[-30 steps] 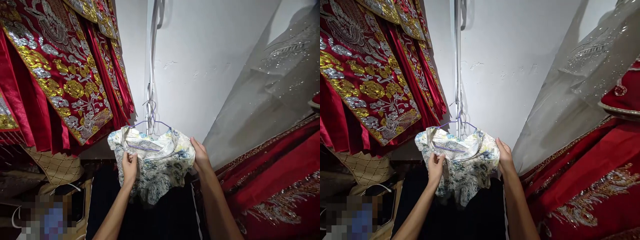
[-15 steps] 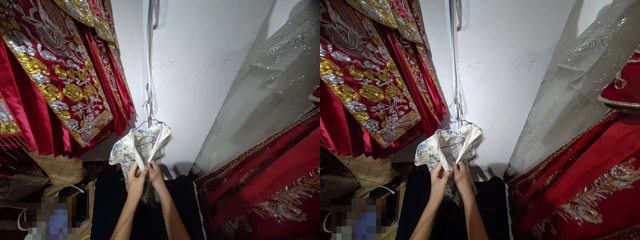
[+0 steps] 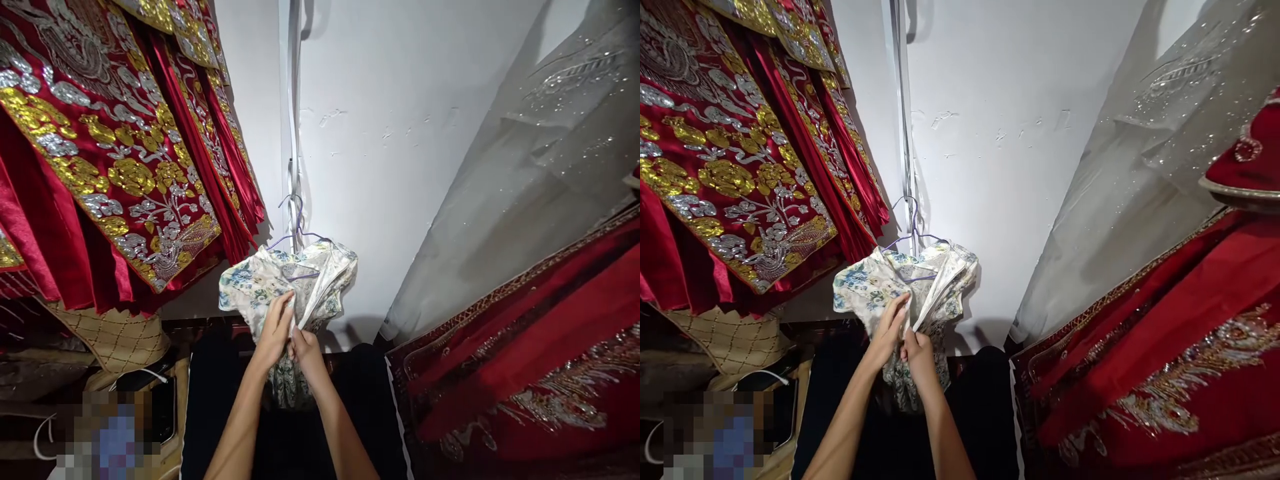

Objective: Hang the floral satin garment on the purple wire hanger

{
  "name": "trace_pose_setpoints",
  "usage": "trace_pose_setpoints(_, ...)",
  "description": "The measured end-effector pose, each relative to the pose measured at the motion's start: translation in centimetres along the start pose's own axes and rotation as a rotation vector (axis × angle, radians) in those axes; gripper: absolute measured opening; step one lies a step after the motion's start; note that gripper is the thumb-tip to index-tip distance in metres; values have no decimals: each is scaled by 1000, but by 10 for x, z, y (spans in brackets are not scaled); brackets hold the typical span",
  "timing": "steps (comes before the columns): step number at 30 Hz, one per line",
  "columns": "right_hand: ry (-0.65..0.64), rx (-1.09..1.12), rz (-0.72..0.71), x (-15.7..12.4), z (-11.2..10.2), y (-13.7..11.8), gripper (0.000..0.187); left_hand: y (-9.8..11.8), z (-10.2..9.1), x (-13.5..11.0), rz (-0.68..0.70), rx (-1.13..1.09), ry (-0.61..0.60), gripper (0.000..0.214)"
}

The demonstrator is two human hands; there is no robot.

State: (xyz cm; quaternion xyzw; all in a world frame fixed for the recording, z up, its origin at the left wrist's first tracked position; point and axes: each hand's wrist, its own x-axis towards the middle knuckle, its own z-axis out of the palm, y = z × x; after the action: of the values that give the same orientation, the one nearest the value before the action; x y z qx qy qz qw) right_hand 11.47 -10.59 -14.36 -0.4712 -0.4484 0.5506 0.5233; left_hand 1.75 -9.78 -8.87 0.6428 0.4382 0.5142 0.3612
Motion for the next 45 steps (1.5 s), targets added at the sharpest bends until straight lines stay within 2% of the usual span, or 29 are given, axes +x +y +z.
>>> trace_pose_setpoints(4, -52, 38, -9, -5, 1, -1, 55, -42, 3, -47, -171, -122, 177, 41)
trace_pose_setpoints(6, -24, -3, -38, 0, -5, -5, 54, -59, 11, -58, -185, -138, 182, 39)
trace_pose_setpoints(10, 104, -181, -64, 32, -21, -16, 49, -71, 30, -52, -167, -143, 126, 43)
trace_pose_setpoints(15, 207, -777, 102, 80, -25, -17, 50, -79, 41, -46, -228, -155, 197, 31)
trace_pose_setpoints(17, 212, -793, 114, 85, -26, -13, 47, -85, 41, -52, -232, -148, 192, 29)
trace_pose_setpoints(21, 201, -734, 62, 69, -31, -3, 43, -94, 36, -56, -224, -85, 196, 33)
trace_pose_setpoints(25, 148, -603, -7, 44, -33, 15, 39, -94, 32, -44, -149, 34, 212, 42)
trace_pose_setpoints(27, 136, -534, -39, 33, -31, 25, 36, -92, 34, -38, -106, 72, 194, 38)
trace_pose_setpoints(30, 139, -455, -77, 22, -29, 34, 34, -87, 37, -34, -69, 108, 158, 18)
trace_pose_setpoints(32, 143, -419, -99, 19, -31, 34, 34, -83, 39, -33, -56, 135, 145, 9)
trace_pose_setpoints(36, 156, -336, -211, 15, -42, 29, 30, -75, 43, -39, -30, 165, 153, 16)
trace_pose_setpoints(39, 126, -389, -271, 10, -50, 28, 31, -73, 44, -47, -1, 160, 175, 16)
trace_pose_setpoints(45, 120, -401, -295, 3, -45, 32, 25, -76, 35, -49, 66, 194, 186, 17)
